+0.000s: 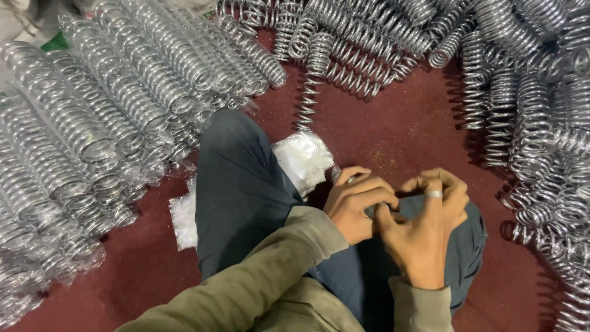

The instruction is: Bagging individual metal springs into small plastic bags.

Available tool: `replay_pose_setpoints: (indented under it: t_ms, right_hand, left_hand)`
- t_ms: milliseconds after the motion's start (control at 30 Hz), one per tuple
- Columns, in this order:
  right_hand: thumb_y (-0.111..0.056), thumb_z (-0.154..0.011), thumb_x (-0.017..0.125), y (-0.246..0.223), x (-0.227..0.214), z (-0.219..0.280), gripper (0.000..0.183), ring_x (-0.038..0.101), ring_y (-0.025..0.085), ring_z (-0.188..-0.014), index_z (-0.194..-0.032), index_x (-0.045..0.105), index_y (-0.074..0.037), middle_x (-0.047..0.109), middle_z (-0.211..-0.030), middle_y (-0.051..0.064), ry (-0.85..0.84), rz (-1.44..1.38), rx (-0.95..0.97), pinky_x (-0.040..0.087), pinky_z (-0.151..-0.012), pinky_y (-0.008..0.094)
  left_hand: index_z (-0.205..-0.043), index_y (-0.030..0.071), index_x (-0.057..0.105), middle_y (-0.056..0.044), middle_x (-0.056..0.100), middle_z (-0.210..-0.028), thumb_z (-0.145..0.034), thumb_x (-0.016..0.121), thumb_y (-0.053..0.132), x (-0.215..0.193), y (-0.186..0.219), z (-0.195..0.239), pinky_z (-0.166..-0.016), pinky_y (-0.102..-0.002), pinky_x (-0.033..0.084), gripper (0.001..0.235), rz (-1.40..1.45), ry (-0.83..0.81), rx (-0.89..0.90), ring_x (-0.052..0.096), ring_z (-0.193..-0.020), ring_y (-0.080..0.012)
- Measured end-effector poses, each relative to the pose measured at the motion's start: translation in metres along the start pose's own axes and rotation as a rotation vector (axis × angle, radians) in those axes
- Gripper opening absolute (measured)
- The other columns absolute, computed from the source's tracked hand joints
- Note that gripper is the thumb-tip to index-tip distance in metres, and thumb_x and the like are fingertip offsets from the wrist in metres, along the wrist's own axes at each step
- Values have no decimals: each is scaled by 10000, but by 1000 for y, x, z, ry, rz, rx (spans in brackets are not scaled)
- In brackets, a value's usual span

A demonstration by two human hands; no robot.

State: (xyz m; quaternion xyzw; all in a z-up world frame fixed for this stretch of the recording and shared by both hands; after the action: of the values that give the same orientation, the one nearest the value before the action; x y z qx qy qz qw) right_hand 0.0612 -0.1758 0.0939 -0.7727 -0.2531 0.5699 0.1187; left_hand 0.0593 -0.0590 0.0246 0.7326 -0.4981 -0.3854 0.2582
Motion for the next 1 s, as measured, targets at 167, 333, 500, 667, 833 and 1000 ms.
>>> replay_pose_setpoints:
  t_ms: [167, 333, 500, 667, 833, 1000]
  right_hand:
    - [-154, -607, 729, 5, 22, -18, 579, 484, 265, -1284, -1169, 598, -191, 447, -1342, 33, -346, -45, 138, 283, -1008, 512]
    - [-138, -653, 725, 0, 30, -10, 538, 580, 229, -1181, -1172, 594, -185, 503, -1351, 27, -322, -137, 92, 313, -1001, 544]
    - [189, -759, 595, -21, 27, 14, 512, 633, 254, -1209, -1164, 468, -96, 503, -1522, 202, -226, -1091, 198, 518, -1071, 350]
    - [211, -795, 494, 18, 45, 44, 436, 653, 256, -1154, -1100, 504, -101, 575, -1432, 168, -124, -1129, 446, 532, -1011, 307]
    - [158, -889, 528, 38, 56, 58, 278, 673, 196, -1070, -987, 552, -101, 652, -1289, 151, -126, -1060, 646, 537, -990, 282]
    - [149, -906, 579, 29, 62, 55, 232, 667, 191, -1027, -954, 575, -78, 664, -1203, 154, -154, -1083, 674, 540, -980, 280]
  left_hand:
    - [-1205, 194, 639, 43, 733, -967, -741, 683, 89, 2, -9, 20, -1061, -376, 447, 478, -18, 28, -160, 725, -941, -180]
    - [-1147, 227, 615, 77, 730, -1097, -724, 764, 347, -18, -44, 26, -1097, -370, 371, 464, -116, -238, -170, 715, -1013, -169]
    - [-1227, 354, 589, 154, 698, -1262, -873, 774, 411, -79, -50, 13, -1150, -405, 330, 403, -82, -456, -169, 681, -1258, -144]
    - [-1169, 157, 735, -32, 725, -1252, -890, 585, -104, -205, 2, -32, -1118, -610, 298, 411, -586, -327, 322, 639, -1290, -283]
    - [-1219, 246, 638, 13, 666, -1332, -827, 829, 379, -329, -6, -51, -1072, -573, 373, 455, -1189, -417, 267, 563, -1328, -290]
    - [-1205, 136, 552, -72, 510, -1236, -687, 230, 997, -378, -60, 9, -1087, -606, 245, 1055, -1192, -617, -311, 508, -1195, -287]
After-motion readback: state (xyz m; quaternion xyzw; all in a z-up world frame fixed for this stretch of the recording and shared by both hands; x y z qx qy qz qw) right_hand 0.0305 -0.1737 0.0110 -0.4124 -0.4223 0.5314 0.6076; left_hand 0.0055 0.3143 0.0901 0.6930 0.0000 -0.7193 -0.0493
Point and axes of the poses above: each hand's wrist, its own z-axis away from the middle knuckle, its own x-axis out of the palm, y = z × x, the point moved 2 cm from there along -z, towards the middle knuckle
